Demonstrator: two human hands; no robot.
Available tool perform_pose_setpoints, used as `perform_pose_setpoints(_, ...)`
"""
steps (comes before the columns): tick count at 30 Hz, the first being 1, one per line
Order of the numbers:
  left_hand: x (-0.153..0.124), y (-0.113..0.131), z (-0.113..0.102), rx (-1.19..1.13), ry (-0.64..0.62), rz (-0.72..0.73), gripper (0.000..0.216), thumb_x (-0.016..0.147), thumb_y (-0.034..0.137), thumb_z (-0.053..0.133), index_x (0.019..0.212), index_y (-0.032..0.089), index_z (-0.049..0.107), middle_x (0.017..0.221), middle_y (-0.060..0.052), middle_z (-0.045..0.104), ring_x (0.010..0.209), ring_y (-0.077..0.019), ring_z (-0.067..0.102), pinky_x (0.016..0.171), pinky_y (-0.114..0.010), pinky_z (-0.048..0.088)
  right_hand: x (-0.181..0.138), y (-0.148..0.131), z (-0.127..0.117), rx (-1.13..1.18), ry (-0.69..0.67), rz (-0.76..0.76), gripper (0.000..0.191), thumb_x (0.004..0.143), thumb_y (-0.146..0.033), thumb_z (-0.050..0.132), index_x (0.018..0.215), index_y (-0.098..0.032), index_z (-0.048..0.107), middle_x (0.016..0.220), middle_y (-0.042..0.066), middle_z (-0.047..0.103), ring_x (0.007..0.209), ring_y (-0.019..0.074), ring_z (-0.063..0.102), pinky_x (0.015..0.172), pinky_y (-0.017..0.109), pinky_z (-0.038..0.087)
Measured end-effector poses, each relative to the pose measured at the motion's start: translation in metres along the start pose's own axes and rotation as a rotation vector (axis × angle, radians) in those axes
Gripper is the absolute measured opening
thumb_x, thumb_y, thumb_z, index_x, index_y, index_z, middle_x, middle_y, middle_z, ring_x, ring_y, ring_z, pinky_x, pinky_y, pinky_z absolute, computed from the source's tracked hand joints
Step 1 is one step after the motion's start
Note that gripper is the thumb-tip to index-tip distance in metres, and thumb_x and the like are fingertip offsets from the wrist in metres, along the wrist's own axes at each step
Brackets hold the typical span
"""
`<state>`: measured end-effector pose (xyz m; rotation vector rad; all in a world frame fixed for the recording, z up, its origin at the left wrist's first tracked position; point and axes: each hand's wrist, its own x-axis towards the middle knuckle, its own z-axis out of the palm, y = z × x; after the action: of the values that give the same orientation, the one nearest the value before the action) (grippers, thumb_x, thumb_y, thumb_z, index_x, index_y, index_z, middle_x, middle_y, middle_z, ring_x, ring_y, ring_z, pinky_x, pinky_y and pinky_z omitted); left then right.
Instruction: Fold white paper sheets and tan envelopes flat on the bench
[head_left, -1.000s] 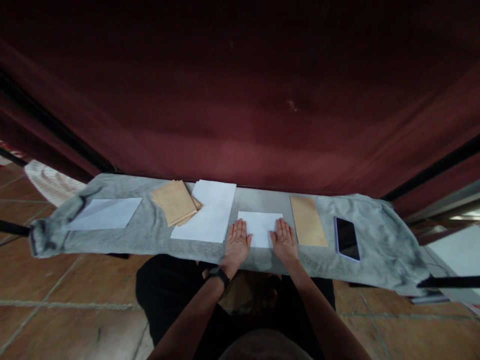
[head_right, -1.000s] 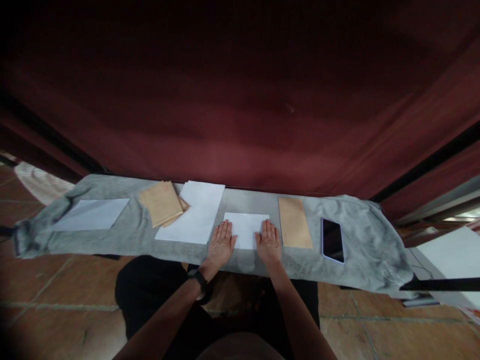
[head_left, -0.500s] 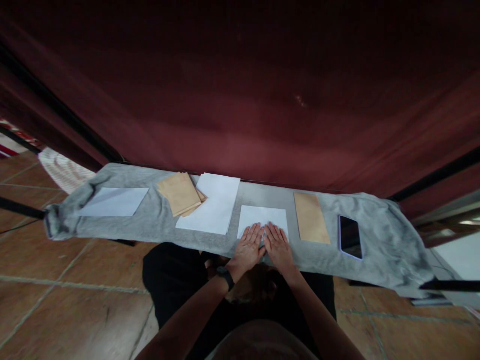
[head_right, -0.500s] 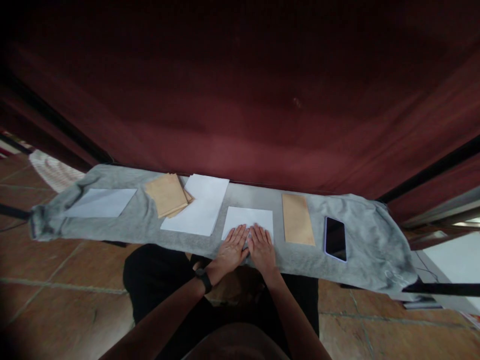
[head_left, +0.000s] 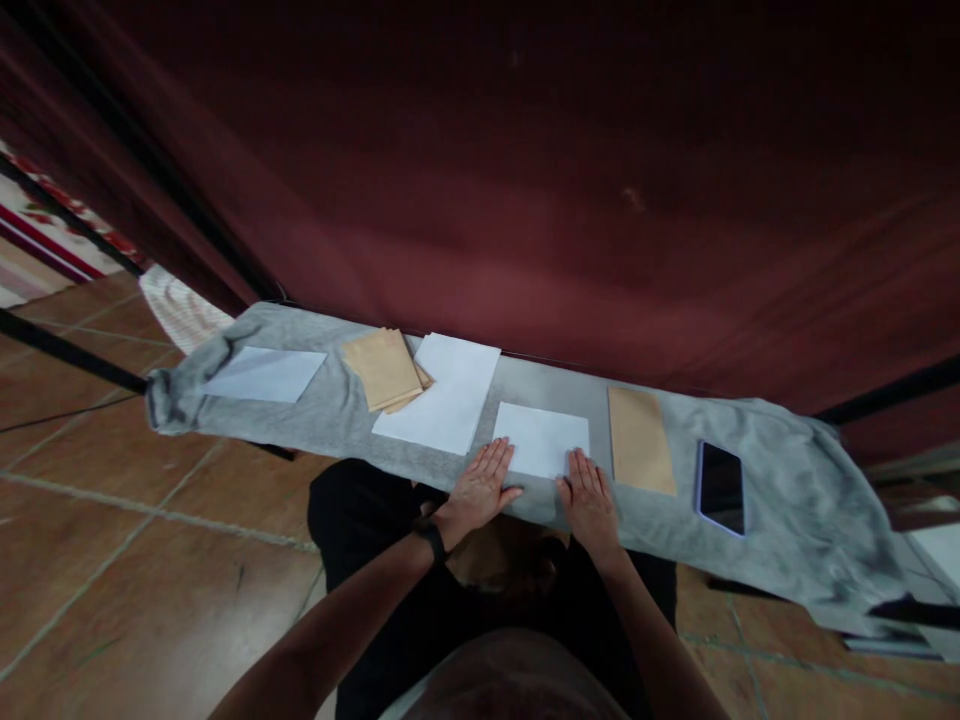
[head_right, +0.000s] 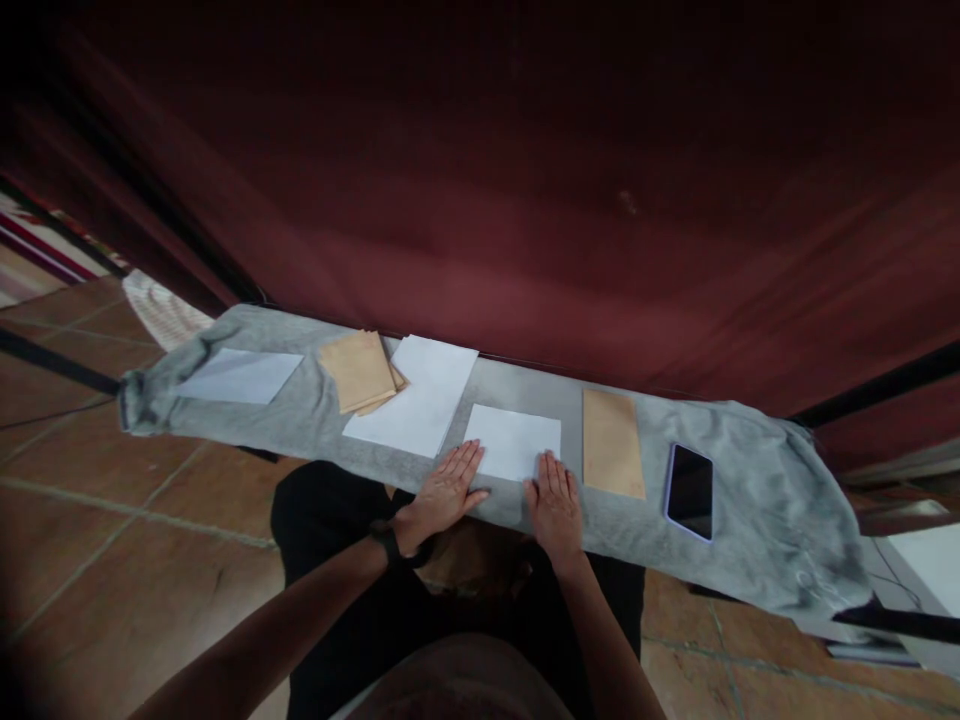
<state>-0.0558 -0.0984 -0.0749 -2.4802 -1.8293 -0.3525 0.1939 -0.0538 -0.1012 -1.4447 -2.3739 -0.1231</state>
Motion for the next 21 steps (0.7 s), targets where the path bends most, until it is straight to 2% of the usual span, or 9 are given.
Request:
perform_pose_setpoints(6,-0.007,-0.009,-0.009,0.039,-0.036,-0.001,0.080,0.099,0.060,0.040,0.155,0.004,0.026,0.161,-0.022,0.029,0.151,-0.0296,0.025,0.123,-0.047,0.024,-0.007,0.007,0.001,-0.005,0.023,-0.009,0.062,0.105,-0.044,0.029,0.159,-0.011,0.025,0.155,0.018,0.043,0.139,0.0310,0.045,0.115,0.049,0.032)
perform_pose_setpoints(12,0.000,0.004,-0.015,0.044,0.013,0.037,0.075,0.101,0.058,0.034,0.155,0.007,0.026,0.163,-0.018,0.027,0.153,-0.0273,0.019,0.125,-0.046,0.019,-0.008,0.006,0.000,-0.004,0.053,-0.014,0.062,0.106,-0.042,0.030,0.159,-0.012,0.024,0.155,0.018,0.044,0.139,0.0299,0.045,0.116,0.049,0.032)
perform_pose_setpoints(17,0.026,0.023,-0.002,-0.008,0.015,0.073,0.073,0.103,0.056,0.030,0.155,0.006,0.025,0.163,-0.018,0.026,0.154,-0.0256,0.017,0.126,-0.046,0.017,-0.009,0.007,0.001,-0.019,0.042,-0.024,0.062,0.106,-0.042,0.029,0.160,-0.012,0.021,0.156,0.018,0.041,0.139,0.0293,0.045,0.116,0.049,0.031)
perform_pose_setpoints(21,0.048,0.026,0.013,-0.039,-0.037,0.060,0.075,0.102,0.059,0.028,0.155,0.006,0.026,0.162,-0.019,0.028,0.153,-0.0256,0.020,0.125,-0.047,0.016,-0.009,0.007,0.004,-0.025,0.020,0.006,0.063,0.106,-0.044,0.027,0.159,-0.012,0.023,0.156,0.017,0.042,0.140,0.0302,0.044,0.117,0.049,0.029)
